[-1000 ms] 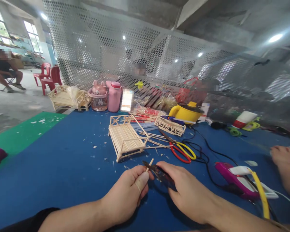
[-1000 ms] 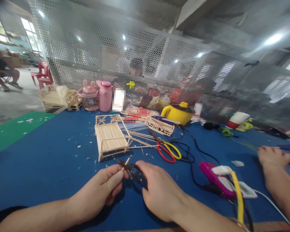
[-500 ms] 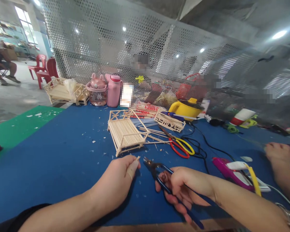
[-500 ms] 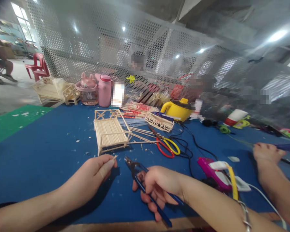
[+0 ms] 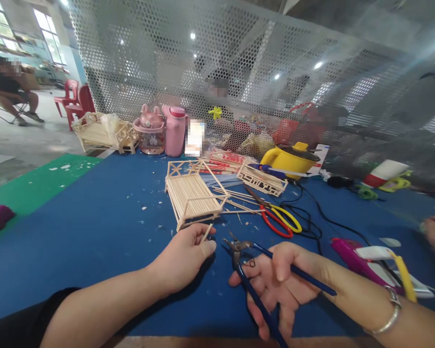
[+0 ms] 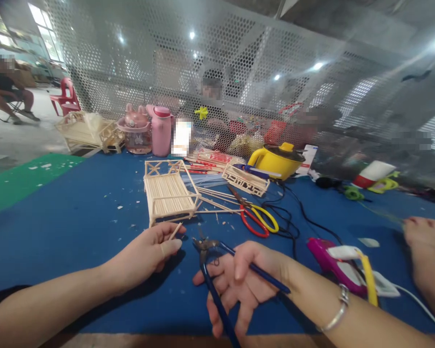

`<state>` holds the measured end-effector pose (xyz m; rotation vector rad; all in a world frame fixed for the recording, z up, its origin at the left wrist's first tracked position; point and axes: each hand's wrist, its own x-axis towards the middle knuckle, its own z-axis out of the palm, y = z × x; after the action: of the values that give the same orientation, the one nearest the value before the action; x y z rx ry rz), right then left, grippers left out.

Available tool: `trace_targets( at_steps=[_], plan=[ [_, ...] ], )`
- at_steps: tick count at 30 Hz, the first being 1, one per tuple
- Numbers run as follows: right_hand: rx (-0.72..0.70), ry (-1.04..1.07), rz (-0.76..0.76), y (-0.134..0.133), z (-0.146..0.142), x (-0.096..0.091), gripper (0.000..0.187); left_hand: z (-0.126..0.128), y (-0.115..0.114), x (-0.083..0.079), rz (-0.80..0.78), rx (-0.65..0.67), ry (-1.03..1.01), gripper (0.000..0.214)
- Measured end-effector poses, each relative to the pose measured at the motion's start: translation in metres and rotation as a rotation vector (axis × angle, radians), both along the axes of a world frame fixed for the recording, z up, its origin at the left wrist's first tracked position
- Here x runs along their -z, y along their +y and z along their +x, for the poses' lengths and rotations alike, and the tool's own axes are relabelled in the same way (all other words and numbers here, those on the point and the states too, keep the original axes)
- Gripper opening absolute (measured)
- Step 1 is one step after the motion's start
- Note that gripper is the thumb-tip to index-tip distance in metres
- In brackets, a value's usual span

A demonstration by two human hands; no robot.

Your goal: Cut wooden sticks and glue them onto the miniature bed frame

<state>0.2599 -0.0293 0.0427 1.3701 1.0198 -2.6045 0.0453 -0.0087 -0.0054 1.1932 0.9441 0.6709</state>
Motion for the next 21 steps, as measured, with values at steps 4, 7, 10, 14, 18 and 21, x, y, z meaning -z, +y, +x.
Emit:
trace_targets(
  at_steps=[4, 7, 10, 14, 18, 21],
  plan=[
    [0.028, -0.029, -0.002, -0.003, -0.004, -0.001, 0.080, 0.006, 0.000, -0.004, 0.049, -0.031, -0.034, 0.016],
    [0.046, -0.046, 0.038, -0.004, -0.008, -0.001, 0.073, 0.010, 0.001, -0.005, 0.024, -0.026, -0.128, 0.019],
    [0.025, -0.078, 0.060, -0.002, -0.011, -0.001, 0.064, 0.014, 0.001, -0.005, -0.064, 0.024, -0.264, 0.031],
    [-0.033, -0.110, 0.061, 0.003, -0.009, -0.006, 0.064, 0.018, -0.001, -0.003, -0.124, 0.103, -0.353, 0.031],
    [-0.045, 0.007, 0.026, 0.005, 0.000, -0.008, 0.083, 0.017, 0.003, 0.002, 0.011, 0.016, -0.124, 0.018],
    [-0.033, 0.067, 0.014, 0.002, 0.010, -0.008, 0.091, 0.011, 0.009, 0.004, 0.381, 0.017, 0.259, 0.010]
  ],
)
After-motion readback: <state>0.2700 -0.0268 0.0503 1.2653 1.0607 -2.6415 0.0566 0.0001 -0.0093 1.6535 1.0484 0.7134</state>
